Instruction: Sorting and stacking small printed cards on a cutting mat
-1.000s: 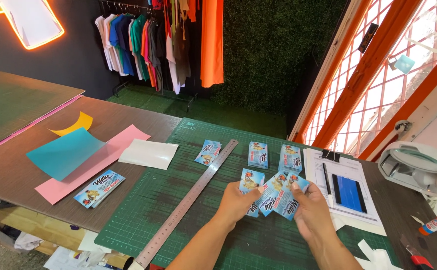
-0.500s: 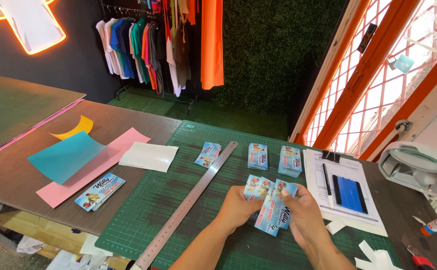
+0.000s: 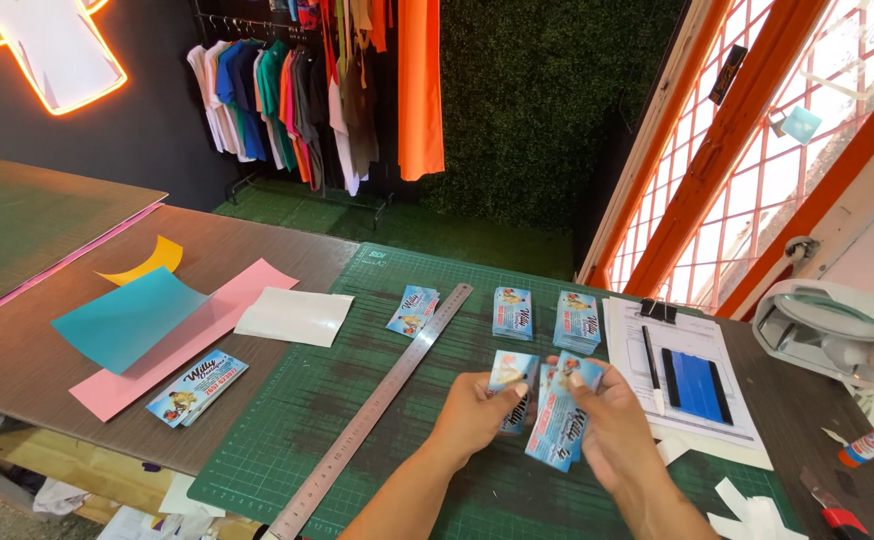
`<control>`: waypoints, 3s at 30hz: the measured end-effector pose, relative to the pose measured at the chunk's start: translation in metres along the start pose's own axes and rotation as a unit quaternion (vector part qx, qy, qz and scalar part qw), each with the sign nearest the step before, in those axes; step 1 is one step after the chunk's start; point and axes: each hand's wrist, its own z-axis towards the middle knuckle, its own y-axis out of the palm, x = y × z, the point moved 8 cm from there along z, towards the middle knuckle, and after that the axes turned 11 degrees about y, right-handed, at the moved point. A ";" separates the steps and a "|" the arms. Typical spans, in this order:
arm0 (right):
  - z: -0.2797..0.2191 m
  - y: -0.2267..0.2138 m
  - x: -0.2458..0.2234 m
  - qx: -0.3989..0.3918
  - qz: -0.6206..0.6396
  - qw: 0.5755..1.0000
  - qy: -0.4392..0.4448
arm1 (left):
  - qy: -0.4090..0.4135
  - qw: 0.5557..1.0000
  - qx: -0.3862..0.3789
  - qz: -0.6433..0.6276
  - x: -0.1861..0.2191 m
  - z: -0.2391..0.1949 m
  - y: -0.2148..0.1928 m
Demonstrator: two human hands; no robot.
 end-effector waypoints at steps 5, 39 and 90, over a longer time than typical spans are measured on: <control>0.008 -0.005 0.013 -0.013 -0.008 1.000 -0.012 | 0.032 0.996 -0.069 0.041 0.011 -0.007 0.015; 0.237 0.078 -0.060 0.055 -0.676 0.708 -0.195 | 0.120 0.945 0.174 0.250 0.026 -0.011 -0.026; 0.201 0.275 0.059 -0.309 -0.901 0.194 -0.235 | 0.249 0.901 0.094 0.342 0.031 -0.009 0.009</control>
